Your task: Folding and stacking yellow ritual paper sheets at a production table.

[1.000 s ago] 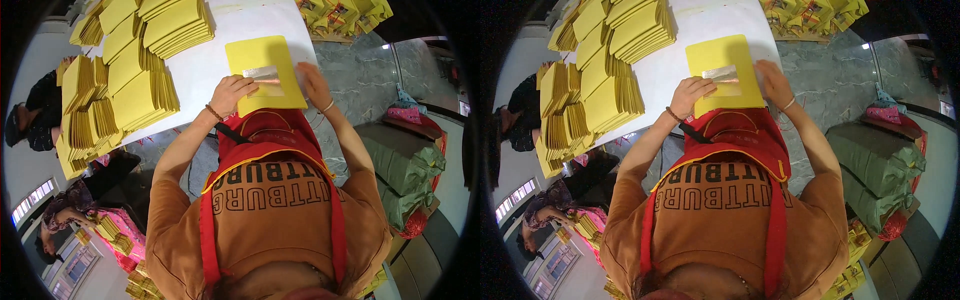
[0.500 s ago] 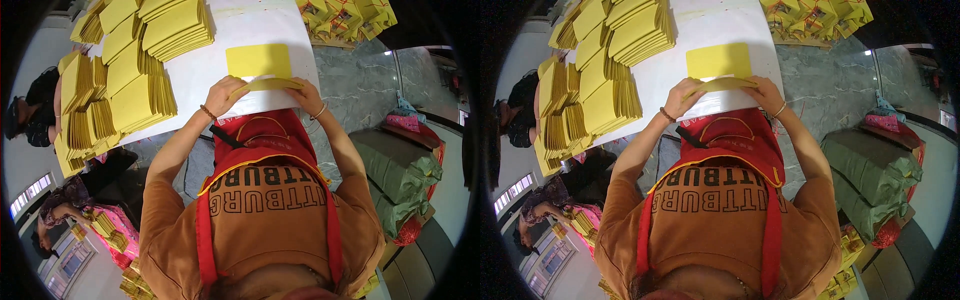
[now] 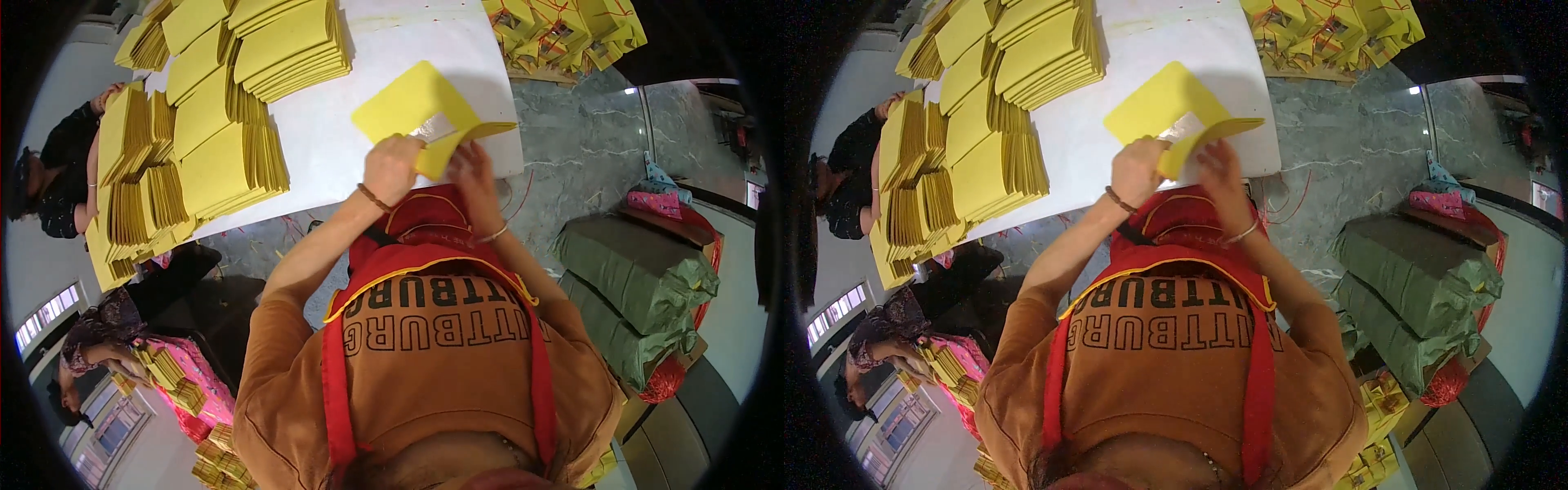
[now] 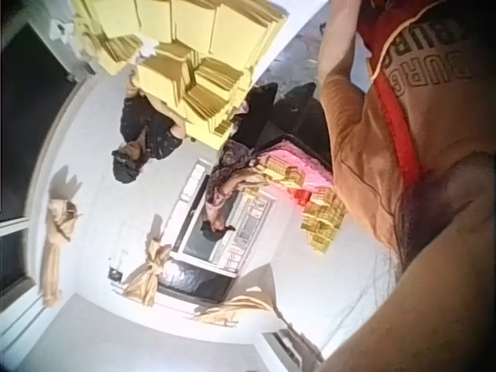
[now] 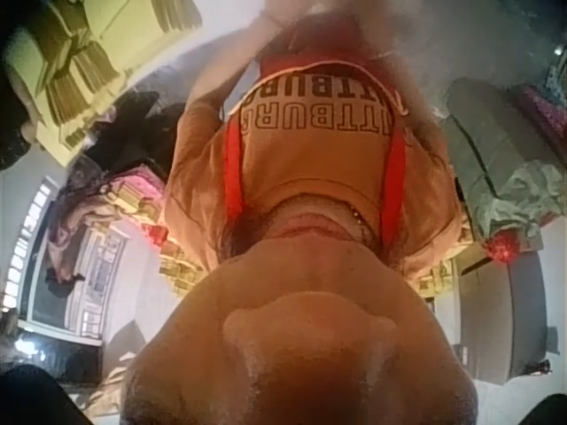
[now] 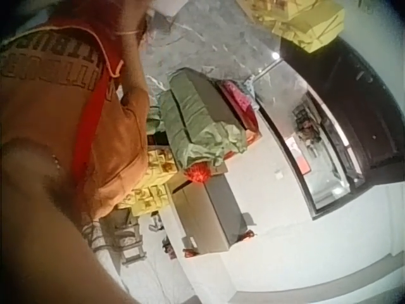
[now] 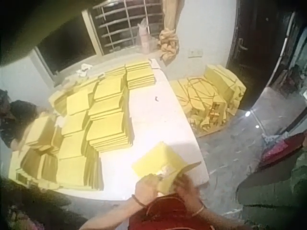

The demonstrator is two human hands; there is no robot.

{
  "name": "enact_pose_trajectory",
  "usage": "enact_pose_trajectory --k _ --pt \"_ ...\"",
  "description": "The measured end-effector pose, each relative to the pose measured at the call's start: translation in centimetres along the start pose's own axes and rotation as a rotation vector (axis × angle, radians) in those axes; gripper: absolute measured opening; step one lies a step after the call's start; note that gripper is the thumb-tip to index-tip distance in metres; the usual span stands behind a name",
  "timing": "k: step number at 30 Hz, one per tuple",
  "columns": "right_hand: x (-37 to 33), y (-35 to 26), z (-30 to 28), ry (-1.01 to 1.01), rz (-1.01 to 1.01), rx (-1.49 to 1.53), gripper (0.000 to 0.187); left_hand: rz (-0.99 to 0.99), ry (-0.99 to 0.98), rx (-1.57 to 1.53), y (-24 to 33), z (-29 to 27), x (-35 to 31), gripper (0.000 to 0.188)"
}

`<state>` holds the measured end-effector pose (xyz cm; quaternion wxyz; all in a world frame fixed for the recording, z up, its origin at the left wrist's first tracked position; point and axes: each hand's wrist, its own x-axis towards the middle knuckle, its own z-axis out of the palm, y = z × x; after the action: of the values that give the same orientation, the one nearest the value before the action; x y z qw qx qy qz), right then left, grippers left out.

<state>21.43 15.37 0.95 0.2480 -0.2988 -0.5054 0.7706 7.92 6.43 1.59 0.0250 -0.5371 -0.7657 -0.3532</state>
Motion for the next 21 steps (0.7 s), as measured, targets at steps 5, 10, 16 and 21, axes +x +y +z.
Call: enact_pose_trajectory --k 5,10,16,21 --pt "-1.4 1.7 0.4 -0.048 0.058 0.101 0.045 -0.082 -0.236 0.117 3.9 2.7 0.0 0.030" --pt "-0.4 -0.1 -0.2 0.128 0.175 0.355 0.036 -0.076 -0.230 0.086 5.2 2.9 0.4 0.033" --pt "1.2 0.7 -1.6 0.121 0.042 0.090 0.032 -0.109 -0.298 -0.097 4.7 2.4 0.5 0.036" --pt "3.2 -3.6 -4.0 -0.081 0.262 0.235 0.026 0.035 -0.150 -0.087 -0.2 -1.2 4.0 0.048"
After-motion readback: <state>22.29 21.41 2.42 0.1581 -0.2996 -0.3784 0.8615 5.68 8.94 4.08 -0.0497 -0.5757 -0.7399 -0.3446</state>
